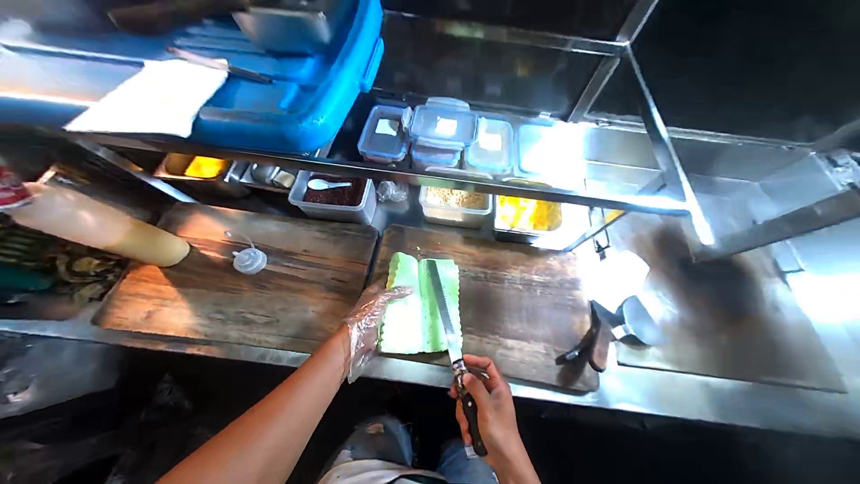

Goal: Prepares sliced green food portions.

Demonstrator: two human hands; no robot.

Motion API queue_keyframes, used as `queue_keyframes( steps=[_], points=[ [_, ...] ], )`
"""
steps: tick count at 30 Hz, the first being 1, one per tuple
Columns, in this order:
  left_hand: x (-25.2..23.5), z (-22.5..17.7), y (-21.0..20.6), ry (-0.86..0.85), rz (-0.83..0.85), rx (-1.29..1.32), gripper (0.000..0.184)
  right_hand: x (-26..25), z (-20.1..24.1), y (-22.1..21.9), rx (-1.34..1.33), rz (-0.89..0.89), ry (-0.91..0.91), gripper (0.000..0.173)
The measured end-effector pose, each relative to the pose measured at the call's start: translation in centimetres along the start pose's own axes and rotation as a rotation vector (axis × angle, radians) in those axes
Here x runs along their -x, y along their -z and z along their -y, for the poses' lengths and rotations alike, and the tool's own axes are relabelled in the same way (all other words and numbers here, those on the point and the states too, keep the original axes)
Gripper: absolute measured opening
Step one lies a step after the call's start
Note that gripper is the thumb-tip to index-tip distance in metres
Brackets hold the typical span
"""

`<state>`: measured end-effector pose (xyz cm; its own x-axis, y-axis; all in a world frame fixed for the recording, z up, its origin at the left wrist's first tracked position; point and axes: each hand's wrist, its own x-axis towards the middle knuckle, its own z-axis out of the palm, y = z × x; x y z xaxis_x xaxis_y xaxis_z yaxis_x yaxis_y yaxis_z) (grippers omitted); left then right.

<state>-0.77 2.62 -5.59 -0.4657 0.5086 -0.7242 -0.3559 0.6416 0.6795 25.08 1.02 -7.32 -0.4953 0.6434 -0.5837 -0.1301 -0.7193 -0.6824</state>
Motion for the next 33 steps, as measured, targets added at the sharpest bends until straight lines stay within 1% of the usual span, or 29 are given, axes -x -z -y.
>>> queue_keyframes(
  steps=[2,5,8,10,11,12,13,14,15,16,17,18,19,20,21,23,24,25,26,27,28,29,30,31,32,33],
  points=[
    [0.1,0.1,-0.4,-0.005,-0.051,-0.02,0.053,-0.1,0.3,0.5,-0.01,0.031,-0.035,0.034],
    [-1.6,0.5,-1.1,0.056,-0.114,-0.094,0.045,-1.6,0.2,2.4,0.01,0.005,-0.104,0.032],
    [-2.4,1.4,-1.0,0.124,-0.129,-0.11,0.045,-1.3,1.7,3.7,0.107,0.045,-0.109,0.033],
    [-1.2,1.0,-1.0,0.056,-0.169,-0.034,0.048,-0.4,3.6,4.7,0.192,0.088,-0.019,0.034],
    [0.2,0.4,-1.5,-0.017,-0.184,0.057,0.049,-0.2,4.2,5.5,0.242,0.096,0.061,0.036],
    [1.7,-0.2,-2.2,-0.104,-0.176,0.145,0.053,-0.3,4.4,6.5,0.307,0.088,0.139,0.036],
    [2.9,-0.5,-3.1,-0.174,-0.145,0.195,0.06,-0.8,4.0,7.7,0.392,0.059,0.198,0.037],
    [3.4,-0.1,-3.6,-0.188,-0.113,0.22,0.067,-1.6,3.0,8.8,0.502,0.019,0.244,0.038],
    [3.2,1.0,-4.4,-0.174,-0.14,0.172,0.065,-2.5,1.8,9.6,0.629,-0.017,0.272,0.038],
    [2.8,2.3,-5.2,-0.166,-0.193,0.036,0.058,-3.2,0.9,9.7,0.765,-0.041,0.287,0.039],
    [2.4,3.2,-6.0,-0.161,-0.248,-0.164,0.058,-3.5,0.2,9.1,0.869,-0.048,0.287,0.04],
    [1.9,3.6,-6.8,-0.149,-0.307,-0.309,0.067,-3.5,0.0,8.0,0.934,-0.039,0.278,0.04],
    [1.8,3.8,-7.0,-0.139,-0.341,-0.382,0.075,-3.0,-0.2,6.6,0.969,-0.023,0.291,0.04],
    [1.8,3.9,-6.5,-0.15,-0.357,-0.385,0.076,-2.4,-0.1,5.5,0.979,-0.011,0.328,0.039],
    [1.7,4.0,-5.3,-0.179,-0.363,-0.35,0.068,-2.0,0.3,4.8,0.975,-0.008,0.379,0.038],
    [1.8,4.4,-2.5,-0.204,-0.356,-0.198,0.037,-2.3,2.2,5.0,1.045,-0.046,0.479,0.037],
    [2.0,4.4,-1.3,-0.186,-0.344,-0.106,0.036,-3.1,3.2,5.8,1.134,-0.087,0.506,0.037],
    [2.1,4.2,-0.5,-0.144,-0.33,-0.089,0.047,-4.2,4.1,6.7,1.242,-0.143,0.491,0.037],
    [2.0,3.9,0.0,-0.125,-0.315,-0.164,0.054,-5.3,5.1,7.5,1.364,-0.189,0.426,0.039],
    [1.9,3.3,-0.1,-0.133,-0.29,-0.313,0.061,-6.2,6.2,8.1,1.489,-0.212,0.325,0.042],
    [1.9,2.3,-0.7,-0.126,-0.276,-0.507,0.082,-6.7,7.2,8.3,1.603,-0.216,0.224,0.045],
    [1.8,1.4,-1.6,-0.111,-0.263,-0.657,0.108,-6.9,8.1,8.1,1.709,-0.21,0.162,0.05],
    [1.6,0.8,-2.4,-0.095,-0.255,-0.78,0.124,-6.9,8.5,7.8,1.802,-0.198,0.158,0.055],
    [1.2,0.7,-2.8,-0.094,-0.269,-0.873,0.131,-6.8,8.4,7.5,1.865,-0.175,0.245,0.058],
    [0.9,0.7,-2.7,-0.099,-0.278,-0.893,0.131,-7.1,8.2,7.2,1.888,-0.133,0.411,0.058],
    [0.7,0.9,-2.0,-0.111,-0.267,-0.85,0.129,-8.1,8.0,6.6,1.854,-0.052,0.607,0.055]
  ],
)
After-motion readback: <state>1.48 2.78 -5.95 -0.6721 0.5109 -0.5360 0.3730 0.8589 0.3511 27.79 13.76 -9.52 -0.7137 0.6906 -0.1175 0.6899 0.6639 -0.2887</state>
